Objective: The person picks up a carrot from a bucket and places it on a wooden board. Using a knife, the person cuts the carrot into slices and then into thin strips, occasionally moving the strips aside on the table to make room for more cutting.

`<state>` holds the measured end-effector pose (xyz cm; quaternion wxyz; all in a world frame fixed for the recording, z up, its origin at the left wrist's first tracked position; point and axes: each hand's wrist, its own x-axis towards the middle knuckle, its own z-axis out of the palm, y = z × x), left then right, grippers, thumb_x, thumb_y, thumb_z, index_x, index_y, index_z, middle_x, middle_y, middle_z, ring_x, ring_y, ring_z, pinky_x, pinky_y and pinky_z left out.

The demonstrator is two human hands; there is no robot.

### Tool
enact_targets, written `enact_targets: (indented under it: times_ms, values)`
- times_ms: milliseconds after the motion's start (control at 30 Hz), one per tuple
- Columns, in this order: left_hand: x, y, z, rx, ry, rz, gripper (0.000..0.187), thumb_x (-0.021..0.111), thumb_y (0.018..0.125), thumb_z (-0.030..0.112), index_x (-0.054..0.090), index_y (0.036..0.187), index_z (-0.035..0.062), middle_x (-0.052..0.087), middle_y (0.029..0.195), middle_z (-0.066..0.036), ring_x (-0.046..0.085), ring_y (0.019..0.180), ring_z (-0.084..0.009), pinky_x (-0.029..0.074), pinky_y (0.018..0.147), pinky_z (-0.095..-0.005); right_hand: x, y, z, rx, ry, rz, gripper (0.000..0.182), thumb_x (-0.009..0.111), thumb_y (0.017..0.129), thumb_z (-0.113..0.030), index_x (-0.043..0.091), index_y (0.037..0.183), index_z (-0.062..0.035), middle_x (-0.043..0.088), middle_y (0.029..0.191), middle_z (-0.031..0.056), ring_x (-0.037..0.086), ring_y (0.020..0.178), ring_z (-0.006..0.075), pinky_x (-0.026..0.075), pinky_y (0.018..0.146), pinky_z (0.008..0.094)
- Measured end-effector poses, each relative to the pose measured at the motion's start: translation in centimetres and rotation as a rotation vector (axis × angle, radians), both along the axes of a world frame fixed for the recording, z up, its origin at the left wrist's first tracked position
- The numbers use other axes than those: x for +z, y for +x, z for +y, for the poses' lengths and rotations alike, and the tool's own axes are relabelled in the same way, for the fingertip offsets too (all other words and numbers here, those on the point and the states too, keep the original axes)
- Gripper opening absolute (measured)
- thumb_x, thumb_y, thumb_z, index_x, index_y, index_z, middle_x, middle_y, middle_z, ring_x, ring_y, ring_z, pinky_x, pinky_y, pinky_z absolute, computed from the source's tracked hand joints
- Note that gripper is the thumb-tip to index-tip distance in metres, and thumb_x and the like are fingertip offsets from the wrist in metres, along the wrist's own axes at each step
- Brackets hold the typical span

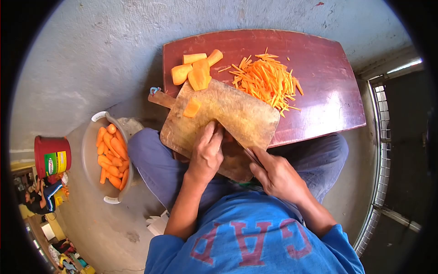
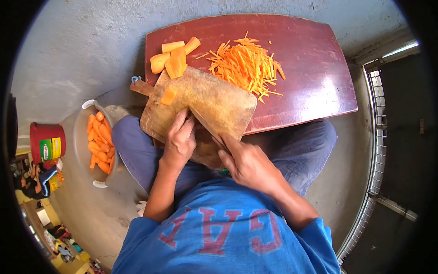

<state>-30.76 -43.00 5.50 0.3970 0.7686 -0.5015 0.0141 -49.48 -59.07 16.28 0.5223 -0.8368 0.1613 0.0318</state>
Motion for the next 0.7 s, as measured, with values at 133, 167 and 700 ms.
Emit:
enact_targets:
  times_ms: [133, 167, 700]
  values:
    - [-0.1, 0.2, 0.2, 0.006, -0.004, -0.019, 0.045, 0.066, 0.090, -0.014, 0.073, 0.134, -0.0111, 0.068, 0.137, -0.028, 0.067, 0.113, -0.0491, 0.058, 0.101, -0.0541, -0.7, 2.0, -0.4, 0.024, -0.070, -0.021, 0.041, 0.067, 0.112, -0.010, 0.060, 0.151, 0.0024, 0.073, 0.112, 0.0363, 0.074, 0.106, 0.0559, 0.059, 0.089, 0.0569]
    - [-0.1, 0.3, 0.2, 0.002, -0.008, -0.009, 0.045, 0.066, 0.089, -0.014, 0.073, 0.134, -0.0108, 0.069, 0.137, -0.028, 0.067, 0.113, -0.0492, 0.058, 0.101, -0.0542, -0.2, 2.2, -0.5, 0.028, -0.069, -0.001, 0.041, 0.067, 0.112, -0.011, 0.061, 0.150, 0.0021, 0.074, 0.110, 0.0363, 0.074, 0.105, 0.0560, 0.058, 0.088, 0.0571]
    - [-0.3, 0.2, 0.5, 0.016, -0.027, 0.053, 0.043, 0.068, 0.089, -0.013, 0.074, 0.131, -0.0099, 0.070, 0.131, -0.025, 0.065, 0.108, -0.0465, 0.058, 0.096, -0.0535, -0.1, 1.5, 0.0, 0.007, -0.058, 0.074, 0.041, 0.066, 0.113, -0.011, 0.060, 0.152, 0.0016, 0.074, 0.106, 0.0347, 0.075, 0.099, 0.0556, 0.059, 0.084, 0.0560]
